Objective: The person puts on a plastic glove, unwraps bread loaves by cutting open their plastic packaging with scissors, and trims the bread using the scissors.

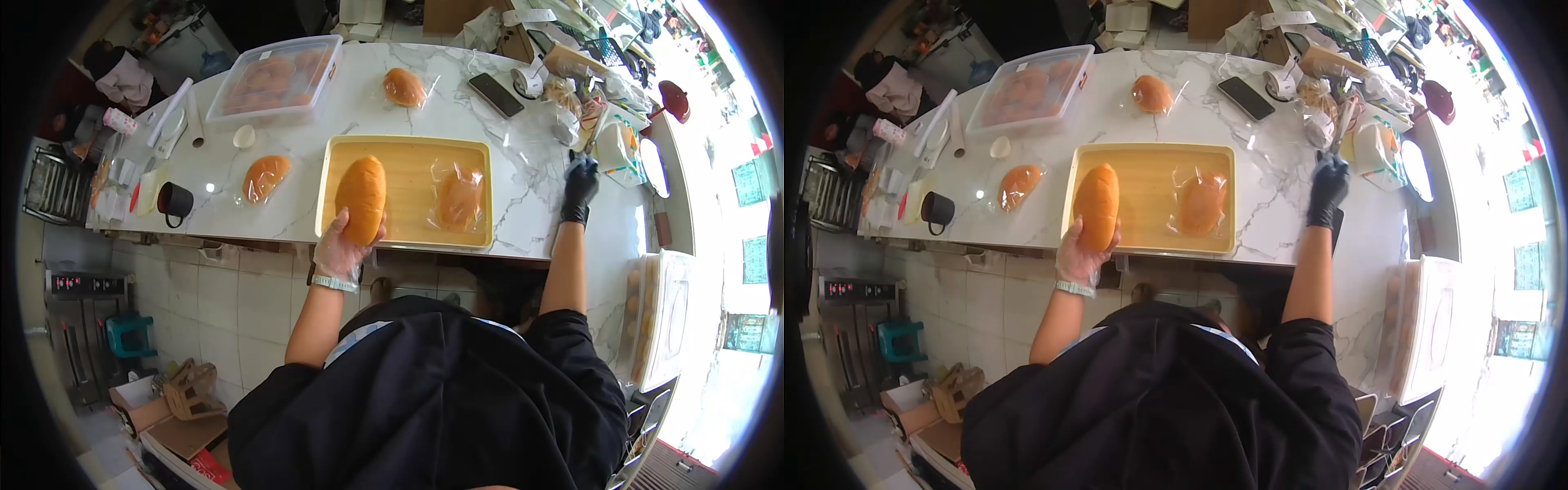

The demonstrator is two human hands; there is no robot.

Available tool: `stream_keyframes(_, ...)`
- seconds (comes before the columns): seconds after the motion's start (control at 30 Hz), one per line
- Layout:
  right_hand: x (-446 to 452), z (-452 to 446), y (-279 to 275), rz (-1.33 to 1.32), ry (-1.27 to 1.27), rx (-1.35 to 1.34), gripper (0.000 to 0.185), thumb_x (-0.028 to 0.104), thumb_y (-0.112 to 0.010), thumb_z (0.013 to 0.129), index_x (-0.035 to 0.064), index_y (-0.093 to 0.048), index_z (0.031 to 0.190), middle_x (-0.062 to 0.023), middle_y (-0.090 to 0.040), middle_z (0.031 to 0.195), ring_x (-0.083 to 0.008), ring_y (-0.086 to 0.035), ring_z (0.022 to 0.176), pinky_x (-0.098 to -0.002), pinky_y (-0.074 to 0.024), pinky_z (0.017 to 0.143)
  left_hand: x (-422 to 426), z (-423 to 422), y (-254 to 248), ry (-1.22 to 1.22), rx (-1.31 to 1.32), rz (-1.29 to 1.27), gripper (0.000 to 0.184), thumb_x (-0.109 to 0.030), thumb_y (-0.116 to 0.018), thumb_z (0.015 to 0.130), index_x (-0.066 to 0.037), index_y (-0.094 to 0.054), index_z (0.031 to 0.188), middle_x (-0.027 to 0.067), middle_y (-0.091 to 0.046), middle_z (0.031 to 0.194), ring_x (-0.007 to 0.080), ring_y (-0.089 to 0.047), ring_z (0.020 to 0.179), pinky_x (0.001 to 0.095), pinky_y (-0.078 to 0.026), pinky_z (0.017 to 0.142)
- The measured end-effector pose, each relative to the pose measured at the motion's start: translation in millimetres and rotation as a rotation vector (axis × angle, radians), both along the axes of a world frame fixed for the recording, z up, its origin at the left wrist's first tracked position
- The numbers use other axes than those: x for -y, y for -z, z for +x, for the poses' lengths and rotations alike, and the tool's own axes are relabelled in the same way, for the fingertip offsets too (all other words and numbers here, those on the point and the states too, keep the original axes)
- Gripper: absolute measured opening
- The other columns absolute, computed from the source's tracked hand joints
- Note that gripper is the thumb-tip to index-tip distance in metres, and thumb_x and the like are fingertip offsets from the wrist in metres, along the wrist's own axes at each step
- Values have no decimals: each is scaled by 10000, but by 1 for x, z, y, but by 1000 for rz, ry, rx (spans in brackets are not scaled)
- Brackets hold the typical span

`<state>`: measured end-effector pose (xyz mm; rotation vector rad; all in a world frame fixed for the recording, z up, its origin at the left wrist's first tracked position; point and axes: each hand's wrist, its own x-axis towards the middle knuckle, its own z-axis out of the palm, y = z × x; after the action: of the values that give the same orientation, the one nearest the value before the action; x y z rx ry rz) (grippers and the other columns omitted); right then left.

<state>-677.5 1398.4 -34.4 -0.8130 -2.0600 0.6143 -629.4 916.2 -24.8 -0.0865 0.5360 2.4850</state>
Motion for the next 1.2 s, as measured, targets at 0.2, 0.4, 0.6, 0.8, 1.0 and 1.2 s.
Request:
stream_keyframes(0.2,65,54,-71,-198,-476,-302,157,110,-622,789,6,-564,892,-81,-597,841,-204,-570,787,-302,-455,695,-16,-12,-34,-69,-37,233,775,-597,-461,818,-74,-295,1364,199,-350,1325,369,-397,1183,551,-398,934)
stream_keyframes(0.4,203,124,-66,-980,-1131,201,151,127,-596,771,6,-537,837,-61,-544,825,-160,-504,737,-290,-429,668,-31,-39,-50,-187,-125,74,642,-558,-411,849,-89,-387,1286,170,-459,1220,314,-529,1004,532,-459,819)
stream_keyframes(0.6,243,143,-44,-1077,-1503,634,194,189,-559,796,3,-523,750,-54,-506,691,-138,-454,632,-296,-412,617,-33,-55,-72,-178,-158,102,632,-559,-340,879,-96,-377,1306,189,-436,1275,331,-511,1075,529,-450,849)
stream_keyframes(0.8,242,139,-57,-1122,-1498,712,230,222,-555,818,-1,-518,775,-44,-501,681,-122,-450,630,-281,-413,608,-37,-54,-79,-206,-122,42,646,-573,-316,877,-87,-389,1296,203,-443,1264,331,-511,1078,522,-460,848)
stream_keyframes(1.0,239,138,-55,-1176,-1469,776,202,195,-563,819,-3,-521,805,-21,-510,702,-95,-453,649,-261,-423,625,-35,-56,-75,-208,-128,77,629,-561,-319,878,-78,-411,1271,190,-471,1214,316,-525,1044,518,-470,828)
stream_keyframes(1.2,242,137,-58,-1069,-1497,728,566,584,-560,794,24,-503,736,-14,-467,648,-111,-429,609,-258,-384,578,-38,-57,-75,-212,-111,108,641,-577,-335,872,-75,-418,1262,189,-475,1208,327,-520,1038,517,-465,820)
